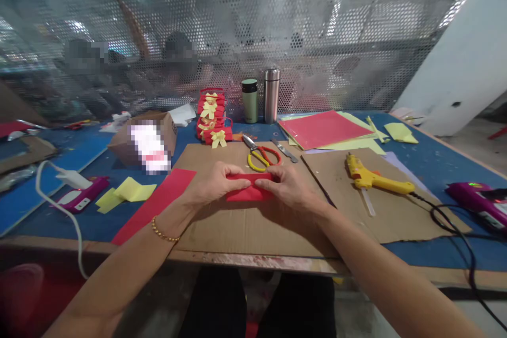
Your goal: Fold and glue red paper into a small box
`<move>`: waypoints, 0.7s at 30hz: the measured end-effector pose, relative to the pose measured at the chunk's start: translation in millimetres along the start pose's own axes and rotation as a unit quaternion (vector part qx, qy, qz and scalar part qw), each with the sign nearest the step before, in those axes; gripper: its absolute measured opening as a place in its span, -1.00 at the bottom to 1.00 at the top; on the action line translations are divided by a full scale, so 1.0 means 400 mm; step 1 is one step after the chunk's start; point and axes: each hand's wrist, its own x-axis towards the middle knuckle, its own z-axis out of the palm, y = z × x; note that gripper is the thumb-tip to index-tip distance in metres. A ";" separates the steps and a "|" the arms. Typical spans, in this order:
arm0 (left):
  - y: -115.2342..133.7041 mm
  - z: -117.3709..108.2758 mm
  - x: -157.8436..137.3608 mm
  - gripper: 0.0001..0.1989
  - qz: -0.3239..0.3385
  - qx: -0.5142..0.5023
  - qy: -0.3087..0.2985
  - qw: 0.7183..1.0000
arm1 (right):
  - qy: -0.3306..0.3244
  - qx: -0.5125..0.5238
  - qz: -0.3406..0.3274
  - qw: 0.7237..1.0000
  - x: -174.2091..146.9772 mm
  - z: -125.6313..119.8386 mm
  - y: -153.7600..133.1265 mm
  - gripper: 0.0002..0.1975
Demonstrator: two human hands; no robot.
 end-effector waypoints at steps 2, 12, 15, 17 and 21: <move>-0.008 0.002 0.004 -0.76 0.017 -0.017 -0.004 1.000 | 0.003 0.011 0.004 1.000 -0.002 0.001 0.000 -0.65; -0.017 0.010 0.002 -0.77 0.028 -0.013 -0.012 0.999 | 0.000 -0.024 0.035 0.999 -0.010 -0.013 -0.001 -0.53; -0.016 0.018 0.005 -0.80 0.033 -0.003 -0.028 0.999 | -0.007 -0.074 0.033 0.997 -0.013 -0.011 -0.007 -0.51; -0.016 0.023 0.008 -0.81 0.036 0.005 -0.036 0.999 | -0.022 -0.068 0.043 0.997 -0.020 -0.006 -0.015 -0.51; -0.014 0.024 0.010 -0.85 0.056 0.001 -0.048 0.997 | -0.008 -0.060 0.070 0.996 -0.031 0.001 -0.038 -0.47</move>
